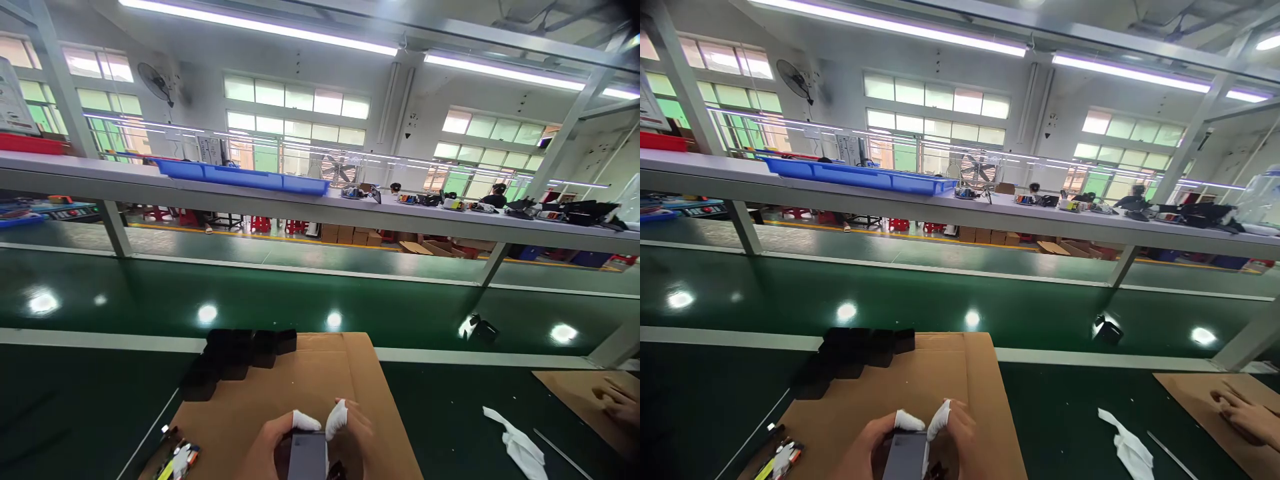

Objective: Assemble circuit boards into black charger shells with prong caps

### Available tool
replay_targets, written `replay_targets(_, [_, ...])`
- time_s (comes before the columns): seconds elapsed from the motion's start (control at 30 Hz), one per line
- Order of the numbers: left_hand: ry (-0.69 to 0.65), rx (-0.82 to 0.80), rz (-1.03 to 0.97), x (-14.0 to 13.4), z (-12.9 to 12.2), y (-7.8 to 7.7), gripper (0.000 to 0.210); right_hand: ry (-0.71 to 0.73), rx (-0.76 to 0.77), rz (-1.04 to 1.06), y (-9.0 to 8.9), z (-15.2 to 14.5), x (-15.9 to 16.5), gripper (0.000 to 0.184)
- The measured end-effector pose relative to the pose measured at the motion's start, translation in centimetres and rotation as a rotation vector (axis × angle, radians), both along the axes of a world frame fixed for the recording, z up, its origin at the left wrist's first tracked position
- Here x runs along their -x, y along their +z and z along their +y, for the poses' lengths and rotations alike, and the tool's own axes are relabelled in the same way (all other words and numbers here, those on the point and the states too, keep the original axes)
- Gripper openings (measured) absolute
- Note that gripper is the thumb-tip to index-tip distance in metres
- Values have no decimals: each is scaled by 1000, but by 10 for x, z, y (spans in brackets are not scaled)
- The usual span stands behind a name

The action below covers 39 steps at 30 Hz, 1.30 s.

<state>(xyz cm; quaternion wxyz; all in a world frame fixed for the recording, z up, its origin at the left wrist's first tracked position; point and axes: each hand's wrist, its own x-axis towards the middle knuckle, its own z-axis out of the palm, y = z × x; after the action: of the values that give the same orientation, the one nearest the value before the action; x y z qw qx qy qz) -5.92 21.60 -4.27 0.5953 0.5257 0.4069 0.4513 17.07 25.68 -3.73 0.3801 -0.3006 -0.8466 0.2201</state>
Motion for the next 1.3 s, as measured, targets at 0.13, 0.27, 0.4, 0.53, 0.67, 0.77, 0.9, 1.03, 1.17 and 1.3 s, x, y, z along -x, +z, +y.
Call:
replay_targets(0.13, [16, -34, 9, 1, 2, -14, 72, -41, 1, 28, -3, -1, 2, 23])
replay_targets(0.27, [-11, -64, -48, 3, 7, -25, 73, -65, 19, 57, -10, 0, 1, 23])
replay_targets(0.4, [-38, -75, -43, 6, 9, -25, 65, -95, 35, 105, -18, 5, 7, 15])
replay_targets(0.53, [-56, -8, -15, 10, 5, -18, 78, -103, 51, 189, -27, 9, 25, 16])
replay_targets(0.67, [1, 68, -27, 11, -3, -7, 95, -88, 89, 294, -35, 9, 45, 18])
replay_targets(0.77, [49, 96, 24, 9, -6, 1, 98, -67, 132, 358, -40, 6, 50, 20])
replay_targets(0.9, [42, 110, -5, 7, -6, 5, 98, -77, 162, 393, -43, -8, 35, 31])
replay_targets(1.03, [69, 82, 8, 6, -7, 8, 97, -88, 157, 337, -29, -23, 10, 49])
replay_targets(1.17, [100, 4, 89, 6, -7, 9, 89, -102, 100, 172, -10, -26, 0, 56])
replay_targets(1.3, [100, -13, 96, 9, -4, 6, 91, -43, 67, 143, -5, -18, -5, 50])
